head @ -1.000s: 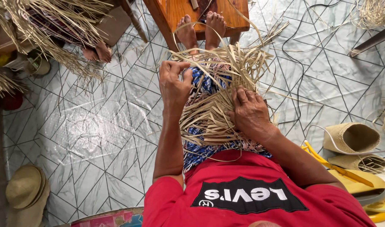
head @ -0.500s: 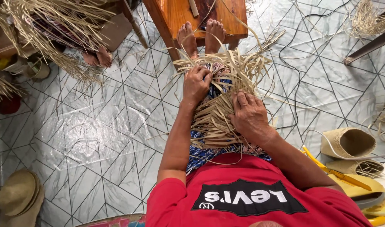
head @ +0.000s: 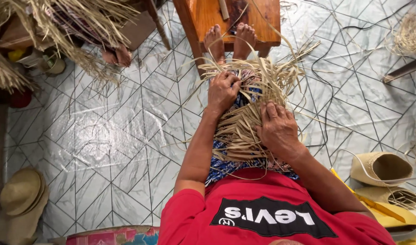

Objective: The person is weaving dried straw or palm leaf strands together to create a traditional hat.

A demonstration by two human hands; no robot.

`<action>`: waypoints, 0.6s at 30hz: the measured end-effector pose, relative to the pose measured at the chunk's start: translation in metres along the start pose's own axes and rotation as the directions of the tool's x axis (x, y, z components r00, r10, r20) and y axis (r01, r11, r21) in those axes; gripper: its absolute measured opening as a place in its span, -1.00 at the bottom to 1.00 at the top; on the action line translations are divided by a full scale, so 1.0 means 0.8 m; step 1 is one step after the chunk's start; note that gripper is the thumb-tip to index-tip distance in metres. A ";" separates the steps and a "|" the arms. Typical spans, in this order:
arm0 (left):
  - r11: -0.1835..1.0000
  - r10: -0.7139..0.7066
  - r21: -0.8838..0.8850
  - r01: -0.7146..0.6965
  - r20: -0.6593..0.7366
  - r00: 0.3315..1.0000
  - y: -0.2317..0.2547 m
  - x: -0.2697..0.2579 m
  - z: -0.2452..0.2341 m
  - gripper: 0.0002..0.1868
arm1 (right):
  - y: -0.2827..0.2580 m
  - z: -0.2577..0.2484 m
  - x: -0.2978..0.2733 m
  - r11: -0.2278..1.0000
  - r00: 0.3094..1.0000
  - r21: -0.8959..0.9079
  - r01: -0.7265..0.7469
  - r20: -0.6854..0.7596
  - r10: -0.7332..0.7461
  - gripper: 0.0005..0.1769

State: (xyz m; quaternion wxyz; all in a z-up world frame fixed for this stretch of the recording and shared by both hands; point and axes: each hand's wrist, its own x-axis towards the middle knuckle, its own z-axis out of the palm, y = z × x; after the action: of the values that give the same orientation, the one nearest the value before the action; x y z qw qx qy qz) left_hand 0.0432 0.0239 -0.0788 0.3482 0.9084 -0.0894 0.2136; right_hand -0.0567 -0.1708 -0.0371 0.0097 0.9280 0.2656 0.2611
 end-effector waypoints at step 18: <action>0.999 0.035 0.023 -0.036 0.034 0.999 -0.007 0.003 0.000 -0.80 | -0.001 -0.011 0.008 0.999 0.999 -0.011 0.034 -0.037 -0.034 -0.27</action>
State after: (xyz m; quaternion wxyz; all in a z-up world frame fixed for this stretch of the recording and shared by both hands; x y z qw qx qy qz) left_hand 0.0469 0.0280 -0.0813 0.3322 0.9141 -0.1090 0.2055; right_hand -0.0566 -0.1681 -0.0269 0.0142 0.9183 0.2801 0.2794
